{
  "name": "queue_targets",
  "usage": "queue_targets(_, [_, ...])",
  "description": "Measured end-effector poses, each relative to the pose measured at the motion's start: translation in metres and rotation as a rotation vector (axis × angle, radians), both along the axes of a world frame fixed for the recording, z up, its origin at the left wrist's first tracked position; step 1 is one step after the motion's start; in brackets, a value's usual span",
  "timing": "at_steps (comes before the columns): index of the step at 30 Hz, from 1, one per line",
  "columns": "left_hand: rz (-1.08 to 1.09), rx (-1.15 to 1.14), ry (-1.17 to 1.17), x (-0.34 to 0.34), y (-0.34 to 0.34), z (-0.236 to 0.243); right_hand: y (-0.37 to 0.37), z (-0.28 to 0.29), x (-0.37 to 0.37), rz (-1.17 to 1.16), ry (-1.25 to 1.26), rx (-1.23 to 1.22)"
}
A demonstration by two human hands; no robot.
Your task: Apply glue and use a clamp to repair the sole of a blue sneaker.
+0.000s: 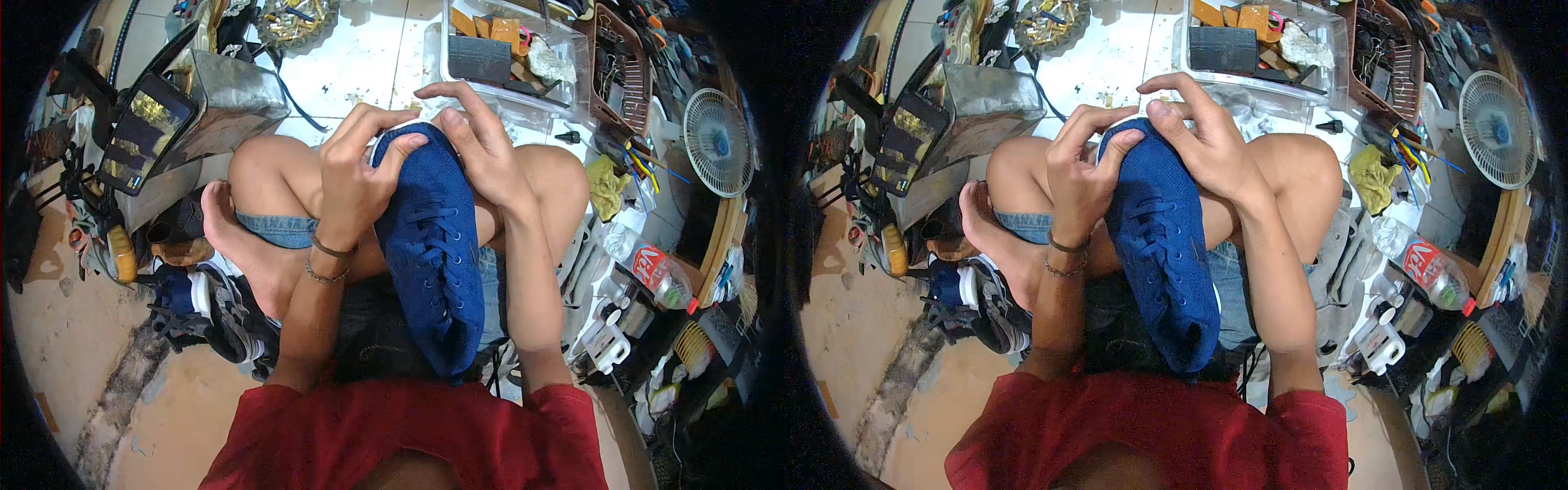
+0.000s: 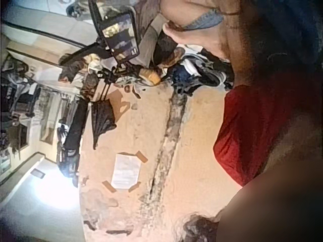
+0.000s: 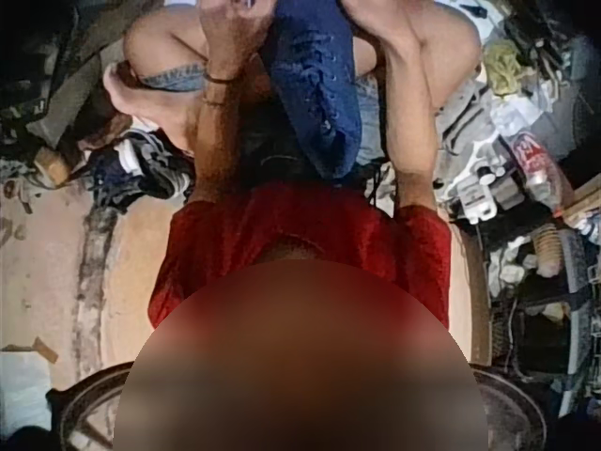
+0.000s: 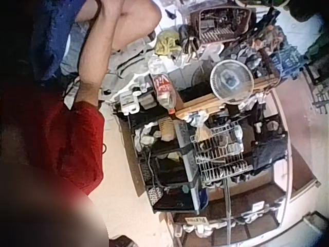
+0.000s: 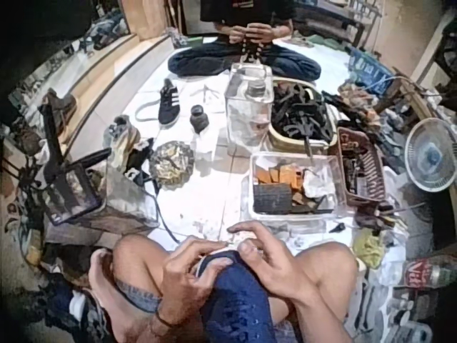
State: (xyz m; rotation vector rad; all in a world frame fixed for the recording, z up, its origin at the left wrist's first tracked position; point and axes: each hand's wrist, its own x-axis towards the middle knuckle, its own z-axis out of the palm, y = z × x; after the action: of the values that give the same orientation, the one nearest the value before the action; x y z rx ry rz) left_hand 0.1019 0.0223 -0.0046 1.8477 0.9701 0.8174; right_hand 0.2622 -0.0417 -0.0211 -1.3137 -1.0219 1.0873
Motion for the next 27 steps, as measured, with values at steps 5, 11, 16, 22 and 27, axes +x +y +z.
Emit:
queue_targets(5, [0.029,0.084,-0.012,0.003,-0.004,-0.004,-0.001,0.001,0.005,0.051,0.049,-0.053])
queue_targets(11, [0.037,0.150,-0.067,0.006,-0.006,-0.010,-0.001,-0.004,0.007,0.065,0.063,-0.021])
queue_targets(16, [-0.012,-0.048,-0.075,0.003,-0.007,0.001,-0.002,-0.002,0.010,0.084,0.070,0.001])
queue_targets(22, [0.027,-0.112,-0.094,-0.013,-0.012,-0.008,-0.001,0.001,0.011,0.109,0.023,-0.041])
queue_targets(27, [0.009,-0.001,0.039,-0.008,-0.014,-0.006,0.004,-0.006,0.015,0.117,-0.047,0.070])
